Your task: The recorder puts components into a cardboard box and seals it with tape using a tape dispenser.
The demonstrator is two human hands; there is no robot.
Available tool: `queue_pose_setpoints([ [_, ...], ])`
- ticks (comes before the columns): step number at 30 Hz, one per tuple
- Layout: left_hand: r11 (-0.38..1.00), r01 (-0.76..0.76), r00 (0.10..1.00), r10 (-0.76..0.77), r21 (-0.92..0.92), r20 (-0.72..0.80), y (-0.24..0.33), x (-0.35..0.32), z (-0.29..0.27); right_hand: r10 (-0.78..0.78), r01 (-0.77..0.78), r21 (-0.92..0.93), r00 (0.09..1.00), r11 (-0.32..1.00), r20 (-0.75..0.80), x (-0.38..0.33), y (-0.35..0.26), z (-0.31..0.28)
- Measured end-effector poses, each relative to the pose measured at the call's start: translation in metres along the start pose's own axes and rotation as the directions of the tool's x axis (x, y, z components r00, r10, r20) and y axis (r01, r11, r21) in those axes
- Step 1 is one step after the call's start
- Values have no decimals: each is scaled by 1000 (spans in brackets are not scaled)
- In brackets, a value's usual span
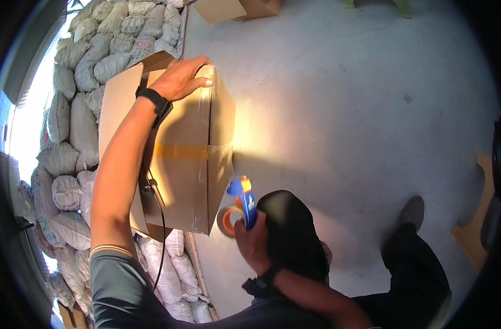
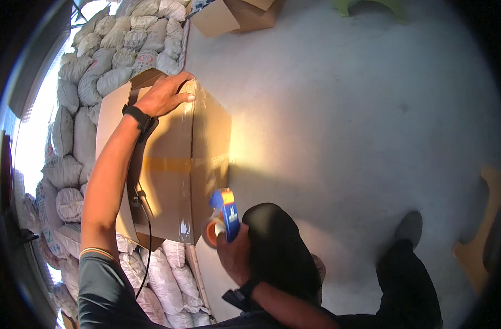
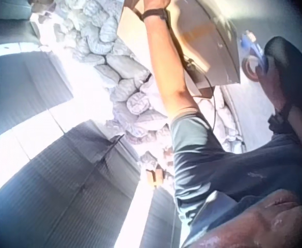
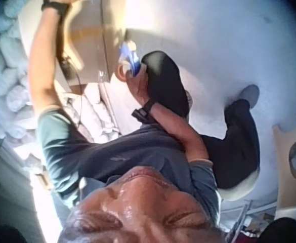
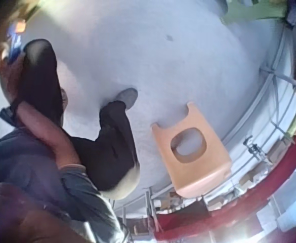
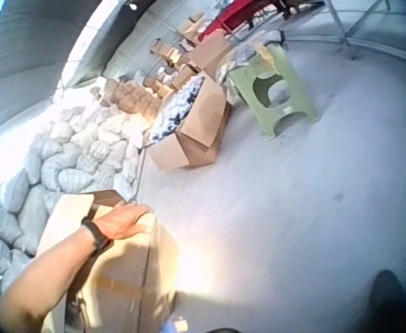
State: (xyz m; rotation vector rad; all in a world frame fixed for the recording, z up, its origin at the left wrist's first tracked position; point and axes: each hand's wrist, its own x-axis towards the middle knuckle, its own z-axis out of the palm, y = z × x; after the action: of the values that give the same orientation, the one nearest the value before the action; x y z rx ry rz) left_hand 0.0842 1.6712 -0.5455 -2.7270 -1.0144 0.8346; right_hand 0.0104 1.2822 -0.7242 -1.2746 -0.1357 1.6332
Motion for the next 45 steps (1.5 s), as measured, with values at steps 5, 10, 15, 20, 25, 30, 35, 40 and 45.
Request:
queue_pose_setpoints([
  [5,997,-70,994,67,-30,-83,-13,12,6,180,-152,-149,962,977,205,-62,66,16],
  [10,1000,2,999,-3,-19,-49,-24,3,8,131,-97,-177,974,979,188,-46,80,25],
  [15,999,-27,999,28,28,-40,-23,10,10,213,-149,-229,934,962,287,-35,67,20],
  [20,999,-37,999,38,37,-30,-28,17,10,118,-95,-84,935,992,335,-56,70,35],
  [25,973,-72,984,106,219,-146,-35,13,9,89,-80,-41,940,996,329,-56,66,50],
  [30,838,-166,944,287,519,-163,48,-88,-34,112,-91,-81,946,993,305,-53,77,62],
  [35,925,282,877,-141,255,-459,80,-291,-66,221,-198,-121,949,973,224,-41,95,54],
  [40,747,500,781,-607,-439,-145,-53,-481,35,156,-115,-147,937,982,313,-51,101,78],
  [45,708,295,830,-523,-642,-196,-88,-436,84,188,-136,-180,932,974,310,-38,96,67],
])
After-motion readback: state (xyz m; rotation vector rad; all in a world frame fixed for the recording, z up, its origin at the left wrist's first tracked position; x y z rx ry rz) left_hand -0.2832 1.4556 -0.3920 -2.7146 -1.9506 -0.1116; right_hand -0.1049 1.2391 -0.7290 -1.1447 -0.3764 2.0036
